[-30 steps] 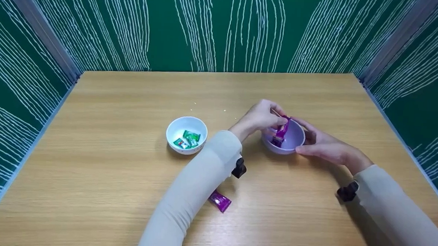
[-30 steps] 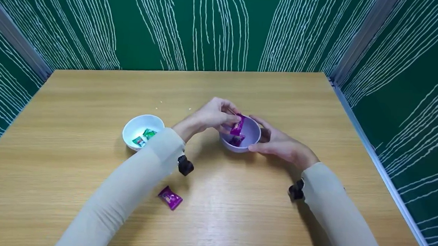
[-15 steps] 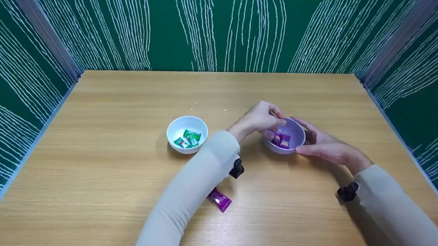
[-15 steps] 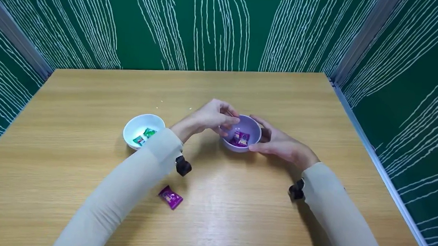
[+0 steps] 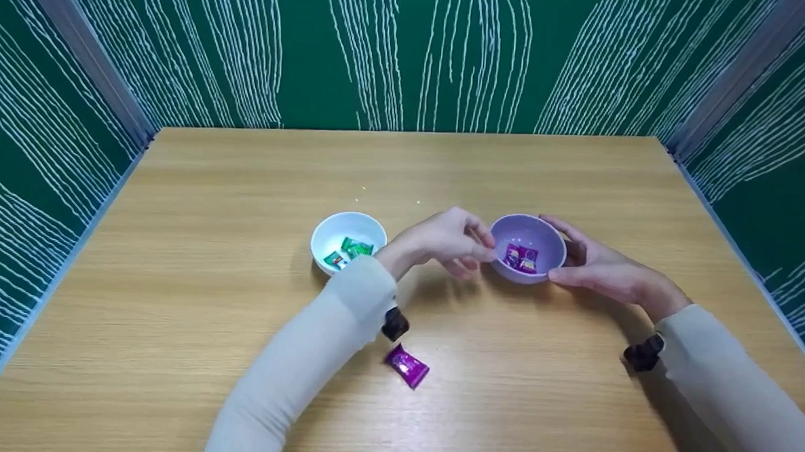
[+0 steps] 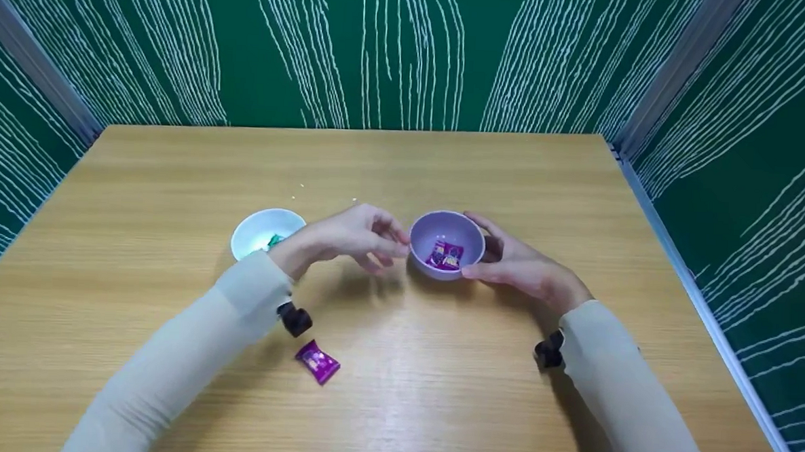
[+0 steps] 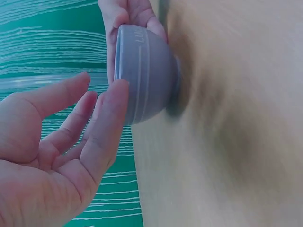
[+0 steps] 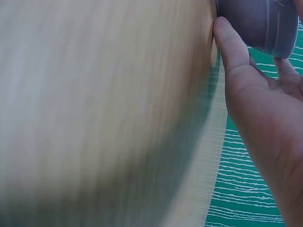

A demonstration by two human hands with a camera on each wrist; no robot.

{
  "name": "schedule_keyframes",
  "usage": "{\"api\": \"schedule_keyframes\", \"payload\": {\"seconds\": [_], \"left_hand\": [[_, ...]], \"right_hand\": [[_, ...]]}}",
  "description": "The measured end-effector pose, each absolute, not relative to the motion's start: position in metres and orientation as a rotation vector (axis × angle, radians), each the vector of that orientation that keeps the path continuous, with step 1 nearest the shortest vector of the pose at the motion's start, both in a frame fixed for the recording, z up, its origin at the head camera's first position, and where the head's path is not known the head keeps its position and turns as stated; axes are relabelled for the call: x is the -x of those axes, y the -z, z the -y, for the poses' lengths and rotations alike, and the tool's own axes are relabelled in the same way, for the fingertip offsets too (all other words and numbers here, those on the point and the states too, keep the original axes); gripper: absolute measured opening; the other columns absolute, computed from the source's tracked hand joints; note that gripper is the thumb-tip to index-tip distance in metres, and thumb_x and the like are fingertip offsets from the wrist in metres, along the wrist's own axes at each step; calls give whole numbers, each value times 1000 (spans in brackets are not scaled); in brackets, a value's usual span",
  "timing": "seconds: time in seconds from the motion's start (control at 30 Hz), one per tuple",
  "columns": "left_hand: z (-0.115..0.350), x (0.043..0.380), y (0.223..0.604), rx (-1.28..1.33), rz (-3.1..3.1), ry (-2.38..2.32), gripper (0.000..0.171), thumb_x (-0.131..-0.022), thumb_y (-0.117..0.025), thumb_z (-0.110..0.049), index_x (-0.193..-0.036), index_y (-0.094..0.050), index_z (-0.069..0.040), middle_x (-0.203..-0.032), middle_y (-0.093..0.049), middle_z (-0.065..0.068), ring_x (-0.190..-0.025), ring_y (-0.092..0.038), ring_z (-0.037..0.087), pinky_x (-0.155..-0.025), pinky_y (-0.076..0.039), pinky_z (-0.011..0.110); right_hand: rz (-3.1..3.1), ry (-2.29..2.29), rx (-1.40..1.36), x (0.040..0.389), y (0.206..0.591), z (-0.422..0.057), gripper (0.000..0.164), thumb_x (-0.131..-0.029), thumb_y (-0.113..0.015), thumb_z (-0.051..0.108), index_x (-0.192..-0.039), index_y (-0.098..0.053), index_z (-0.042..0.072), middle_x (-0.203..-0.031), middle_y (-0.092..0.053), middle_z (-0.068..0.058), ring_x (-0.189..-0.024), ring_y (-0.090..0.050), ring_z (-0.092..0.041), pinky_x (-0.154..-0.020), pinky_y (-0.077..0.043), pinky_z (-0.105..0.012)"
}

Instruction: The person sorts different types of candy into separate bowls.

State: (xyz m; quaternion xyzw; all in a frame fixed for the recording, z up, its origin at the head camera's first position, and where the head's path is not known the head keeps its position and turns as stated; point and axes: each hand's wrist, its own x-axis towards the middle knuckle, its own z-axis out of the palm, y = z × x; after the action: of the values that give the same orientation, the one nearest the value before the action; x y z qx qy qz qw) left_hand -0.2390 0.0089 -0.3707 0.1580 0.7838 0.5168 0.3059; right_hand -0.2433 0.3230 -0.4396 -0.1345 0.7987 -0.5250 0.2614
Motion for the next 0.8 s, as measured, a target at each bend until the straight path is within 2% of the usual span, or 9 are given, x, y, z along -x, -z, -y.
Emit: {"api": "schedule_keyframes", "payload": {"seconds": [0.2, 0.37, 0.6, 0.67, 0.8], "left_hand": [[14, 224, 376, -476, -2036, -1287, 25, -90, -79, -11, -112, -70, -5, -102, -69, 10, -91, -70, 30, -78, -61, 41], [29, 211, 383, -510, -1980, -1239, 34, -88, -77, -1, -121, -66, 1, -103, -68, 11, -90, -69, 27, -81, -60, 43], [47, 192, 394, -723, -1930, -1053, 41, -83, -78, 6, -123, -66, 0, -113, -68, 14, -96, -67, 20, -80, -58, 31], [51, 187, 397, -755, -1912, -1020, 43, -81, -78, 9, -122, -66, 0, -115, -68, 15, -97, -68, 20, -83, -57, 30], [59, 177, 402, -838, -1943, -928, 47, -78, -82, 7, -122, -67, -3, -118, -68, 10, -102, -69, 22, -90, -54, 28]], "right_hand": [[-2183, 1427, 369, 242, 440, -326, 95, -93, -76, 22, -162, -13, 36, -166, -13, -2, -152, -9, -34, -119, -13, -64], [-2189, 1422, 390, 243, 439, -328, 94, -93, -75, 22, -162, -12, 36, -166, -12, -3, -152, -8, -35, -119, -11, -65], [-2144, 1453, 427, 247, 441, -328, 91, -95, -71, 16, -163, -12, 32, -165, -14, -8, -151, -9, -36, -119, -7, -65], [-2129, 1471, 431, 248, 442, -328, 90, -96, -70, 14, -163, -13, 31, -165, -15, -8, -151, -9, -36, -119, -6, -65], [-2143, 1459, 430, 247, 444, -327, 90, -95, -72, 16, -163, -14, 31, -165, -14, -6, -152, -9, -35, -118, -6, -66]]}}
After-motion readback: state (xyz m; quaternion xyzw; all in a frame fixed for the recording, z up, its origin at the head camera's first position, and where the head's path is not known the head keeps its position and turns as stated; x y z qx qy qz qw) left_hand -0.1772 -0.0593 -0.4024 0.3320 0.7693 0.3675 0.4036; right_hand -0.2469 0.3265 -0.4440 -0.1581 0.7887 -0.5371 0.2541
